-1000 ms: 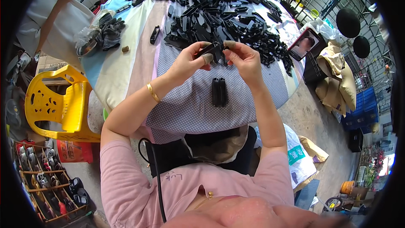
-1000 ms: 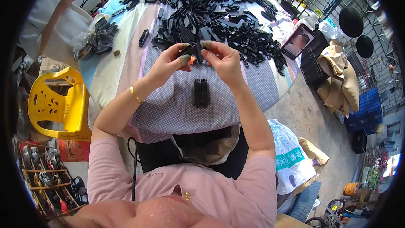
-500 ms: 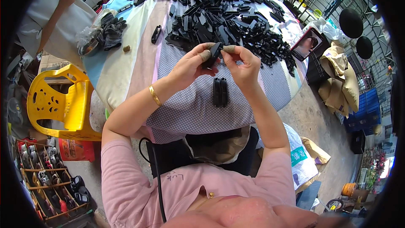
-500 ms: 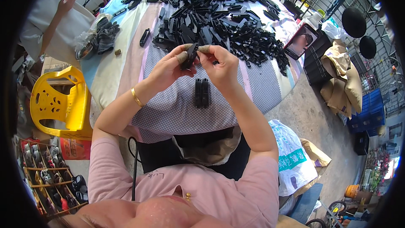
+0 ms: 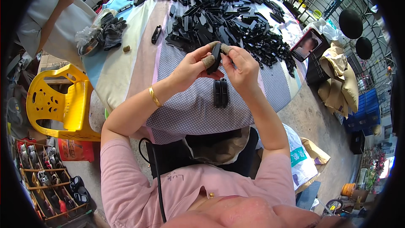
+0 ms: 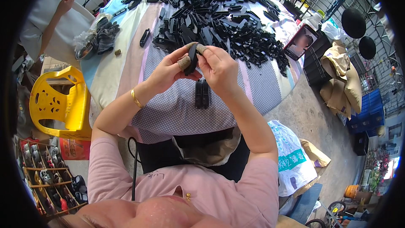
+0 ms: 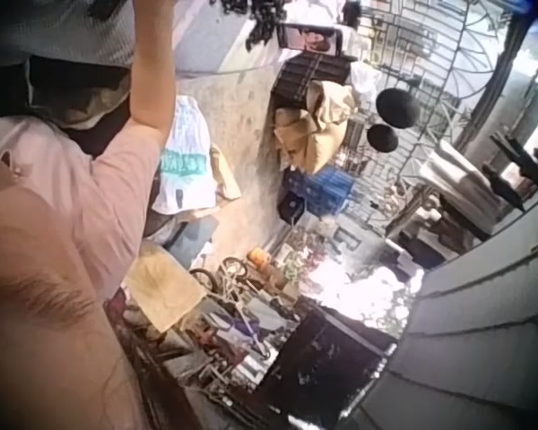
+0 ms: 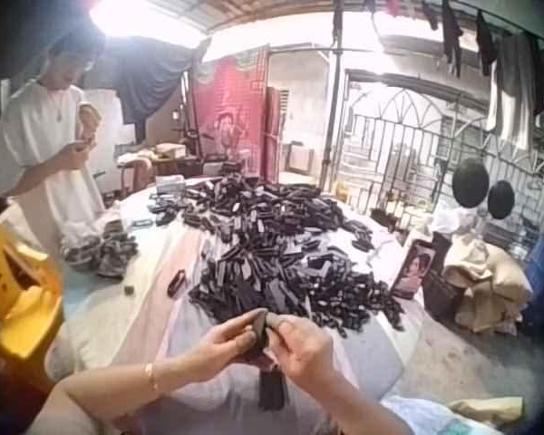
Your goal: Assembling small black plastic components by fitting them together manually.
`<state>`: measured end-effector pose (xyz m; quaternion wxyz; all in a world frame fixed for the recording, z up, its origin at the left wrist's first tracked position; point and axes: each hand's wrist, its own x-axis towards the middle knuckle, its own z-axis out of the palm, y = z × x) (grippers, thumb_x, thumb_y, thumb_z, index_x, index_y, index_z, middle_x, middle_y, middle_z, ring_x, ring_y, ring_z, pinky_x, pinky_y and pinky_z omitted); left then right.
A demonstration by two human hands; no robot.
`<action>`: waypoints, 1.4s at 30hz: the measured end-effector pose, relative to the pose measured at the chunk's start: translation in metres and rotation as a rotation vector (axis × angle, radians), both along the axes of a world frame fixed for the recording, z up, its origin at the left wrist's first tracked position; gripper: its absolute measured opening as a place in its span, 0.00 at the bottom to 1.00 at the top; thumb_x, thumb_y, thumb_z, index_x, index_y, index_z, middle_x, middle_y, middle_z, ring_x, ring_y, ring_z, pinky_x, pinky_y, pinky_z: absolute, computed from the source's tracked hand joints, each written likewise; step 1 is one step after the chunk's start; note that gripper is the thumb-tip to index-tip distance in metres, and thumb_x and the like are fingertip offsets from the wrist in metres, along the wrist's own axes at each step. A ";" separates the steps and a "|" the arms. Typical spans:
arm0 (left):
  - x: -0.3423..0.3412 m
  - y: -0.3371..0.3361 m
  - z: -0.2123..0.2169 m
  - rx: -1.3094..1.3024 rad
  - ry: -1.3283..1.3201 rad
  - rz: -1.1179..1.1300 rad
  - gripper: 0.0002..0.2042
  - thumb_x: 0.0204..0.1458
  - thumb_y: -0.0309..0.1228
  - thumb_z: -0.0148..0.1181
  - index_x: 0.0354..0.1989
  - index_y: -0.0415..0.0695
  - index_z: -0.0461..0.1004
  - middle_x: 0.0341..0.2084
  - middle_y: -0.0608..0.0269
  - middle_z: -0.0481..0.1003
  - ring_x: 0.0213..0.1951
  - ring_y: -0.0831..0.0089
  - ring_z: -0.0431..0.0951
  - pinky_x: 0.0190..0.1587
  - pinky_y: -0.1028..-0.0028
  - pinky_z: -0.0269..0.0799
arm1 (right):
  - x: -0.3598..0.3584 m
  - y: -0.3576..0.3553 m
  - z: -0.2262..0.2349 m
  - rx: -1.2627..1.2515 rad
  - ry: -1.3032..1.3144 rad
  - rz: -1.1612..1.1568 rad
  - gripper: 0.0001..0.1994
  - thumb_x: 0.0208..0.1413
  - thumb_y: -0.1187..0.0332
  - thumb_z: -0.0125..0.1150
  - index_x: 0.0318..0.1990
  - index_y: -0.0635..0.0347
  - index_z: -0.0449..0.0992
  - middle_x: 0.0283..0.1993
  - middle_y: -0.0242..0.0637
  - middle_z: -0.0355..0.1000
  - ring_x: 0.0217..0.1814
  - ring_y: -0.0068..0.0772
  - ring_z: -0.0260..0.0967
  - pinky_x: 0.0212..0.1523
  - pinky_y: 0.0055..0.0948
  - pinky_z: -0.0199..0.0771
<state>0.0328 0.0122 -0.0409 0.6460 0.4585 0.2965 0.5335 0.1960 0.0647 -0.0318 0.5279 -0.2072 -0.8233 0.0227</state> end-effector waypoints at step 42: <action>-0.062 0.040 -0.018 0.735 1.769 0.783 0.06 0.40 0.21 0.51 0.28 0.37 0.71 0.28 0.55 0.71 0.38 0.59 0.69 0.42 0.67 0.67 | 0.088 0.046 -0.022 -0.482 -0.681 -0.701 0.09 0.45 0.64 0.58 0.30 0.58 0.78 0.33 0.42 0.72 0.36 0.43 0.71 0.38 0.37 0.70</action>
